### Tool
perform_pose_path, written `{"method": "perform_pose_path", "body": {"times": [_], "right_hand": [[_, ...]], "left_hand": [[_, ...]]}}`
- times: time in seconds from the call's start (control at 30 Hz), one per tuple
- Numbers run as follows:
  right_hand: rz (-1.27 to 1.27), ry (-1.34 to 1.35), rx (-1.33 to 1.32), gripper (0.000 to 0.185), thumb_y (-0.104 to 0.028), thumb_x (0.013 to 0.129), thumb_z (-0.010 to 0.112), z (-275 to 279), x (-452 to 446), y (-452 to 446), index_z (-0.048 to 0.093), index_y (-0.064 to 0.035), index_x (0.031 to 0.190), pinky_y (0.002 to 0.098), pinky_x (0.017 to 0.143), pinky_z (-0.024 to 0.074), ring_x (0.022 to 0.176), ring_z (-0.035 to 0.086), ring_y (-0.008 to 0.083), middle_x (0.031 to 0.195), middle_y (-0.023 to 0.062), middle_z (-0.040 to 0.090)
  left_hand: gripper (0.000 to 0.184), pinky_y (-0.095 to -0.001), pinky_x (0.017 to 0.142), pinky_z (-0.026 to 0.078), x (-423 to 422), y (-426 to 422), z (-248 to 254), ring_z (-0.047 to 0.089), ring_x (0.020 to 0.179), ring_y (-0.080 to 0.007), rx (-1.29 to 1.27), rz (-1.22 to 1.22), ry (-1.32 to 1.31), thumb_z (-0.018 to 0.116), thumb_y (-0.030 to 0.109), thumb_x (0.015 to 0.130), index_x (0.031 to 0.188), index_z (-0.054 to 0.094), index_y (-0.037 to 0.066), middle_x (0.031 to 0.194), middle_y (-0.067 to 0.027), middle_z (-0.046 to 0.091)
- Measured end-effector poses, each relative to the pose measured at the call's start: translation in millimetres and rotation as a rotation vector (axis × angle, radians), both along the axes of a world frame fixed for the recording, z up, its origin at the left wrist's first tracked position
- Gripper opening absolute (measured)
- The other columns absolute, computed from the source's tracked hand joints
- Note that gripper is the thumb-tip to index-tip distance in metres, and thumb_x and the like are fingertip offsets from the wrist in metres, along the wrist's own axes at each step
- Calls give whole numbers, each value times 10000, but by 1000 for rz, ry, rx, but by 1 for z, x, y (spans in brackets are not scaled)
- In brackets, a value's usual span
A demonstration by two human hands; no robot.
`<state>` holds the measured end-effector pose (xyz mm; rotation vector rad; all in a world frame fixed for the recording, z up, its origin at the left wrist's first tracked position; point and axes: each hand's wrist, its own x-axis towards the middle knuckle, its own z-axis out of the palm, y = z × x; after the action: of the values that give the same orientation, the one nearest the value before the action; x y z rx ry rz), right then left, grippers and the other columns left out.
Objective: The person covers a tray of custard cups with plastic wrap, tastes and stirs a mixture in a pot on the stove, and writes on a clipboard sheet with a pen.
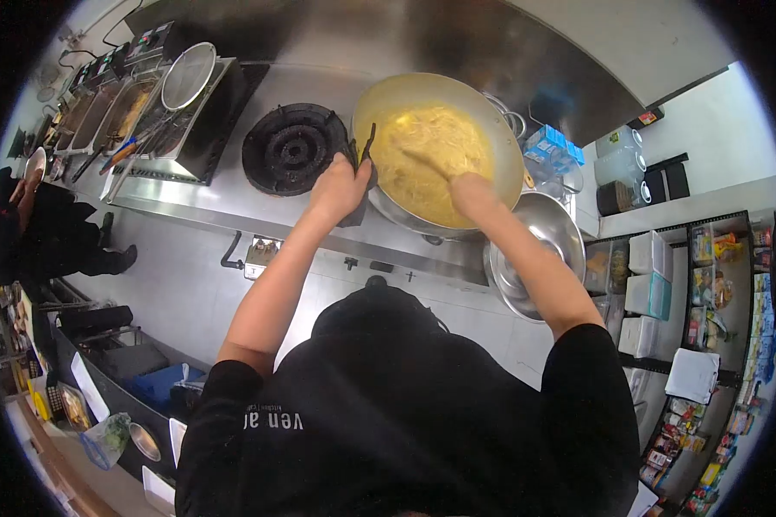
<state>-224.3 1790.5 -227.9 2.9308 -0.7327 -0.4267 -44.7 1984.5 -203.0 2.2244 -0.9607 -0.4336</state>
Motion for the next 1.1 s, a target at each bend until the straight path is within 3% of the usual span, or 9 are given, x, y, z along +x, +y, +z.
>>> {"method": "perform_pose_path", "body": {"times": [0.2, 0.43, 0.57, 0.63, 0.77, 0.87, 1.0, 1.07, 1.1], "right_hand": [[-117, 31, 5, 190, -105, 776, 502, 49, -61, -9, 678, -36, 790, 418, 669, 527, 774, 656, 325, 789, 184, 654], [-69, -63, 10, 212, -145, 828, 484, 4, -3, -26, 655, -19, 828, 441, 706, 502, 817, 628, 358, 848, 217, 635], [-111, -149, 212, 240, -214, 858, 478, 51, -60, -33, 630, -45, 934, 463, 786, 456, 878, 597, 376, 893, 217, 626], [-205, -78, 134, 270, -225, 864, 473, 68, -83, -55, 612, -38, 1000, 480, 776, 451, 884, 591, 382, 913, 225, 621], [-368, -105, 3, 280, -238, 874, 469, 58, -79, -101, 610, -84, 1062, 478, 794, 452, 912, 586, 379, 938, 231, 615], [-393, -97, 58, 287, -240, 881, 465, 27, -46, -143, 603, -109, 1095, 467, 787, 458, 901, 591, 372, 952, 219, 617], [-105, -187, 82, 304, -264, 884, 475, 4, 4, -155, 596, -122, 1123, 444, 788, 460, 890, 598, 362, 967, 202, 621], [155, -229, 283, 315, -299, 879, 496, 1, 21, -152, 605, -128, 1120, 424, 784, 465, 883, 600, 360, 969, 190, 626], [160, -228, 292, 315, -299, 879, 496, 1, 25, -144, 605, -128, 1120, 424, 784, 465, 883, 600, 360, 969, 190, 626]], "left_hand": [[493, -470, 815, 449, 1, 1, -4, 572, 899, -462, 5, 25, 22, 468, 384, 878, 944, 469, -104, 899, -348, 579], [495, -473, 821, 445, 2, 1, -6, 571, 904, -461, 1, 14, 12, 474, 382, 877, 938, 476, -109, 912, -349, 577], [494, -473, 816, 446, 2, 1, -4, 570, 901, -463, 24, 11, 32, 473, 382, 877, 940, 477, -108, 915, -347, 577], [495, -473, 814, 446, 1, 0, -3, 570, 900, -464, 12, 16, 36, 472, 382, 878, 941, 476, -109, 913, -346, 578], [496, -471, 810, 446, -1, 2, 4, 568, 898, -464, 18, 5, 52, 470, 381, 879, 943, 472, -111, 910, -342, 579], [500, -470, 811, 445, -3, 2, 9, 568, 900, -462, 11, 7, 59, 471, 379, 879, 950, 470, -116, 917, -344, 576], [504, -467, 817, 446, -5, 0, 11, 569, 906, -459, 57, 30, 40, 467, 377, 881, 959, 465, -121, 930, -346, 573], [506, -463, 825, 447, -5, 0, 10, 569, 912, -457, 81, 30, 57, 459, 377, 884, 966, 462, -122, 933, -346, 572], [508, -463, 827, 451, -4, 0, 9, 570, 915, -454, 73, 25, 51, 453, 378, 885, 972, 454, -123, 934, -346, 572]]}}
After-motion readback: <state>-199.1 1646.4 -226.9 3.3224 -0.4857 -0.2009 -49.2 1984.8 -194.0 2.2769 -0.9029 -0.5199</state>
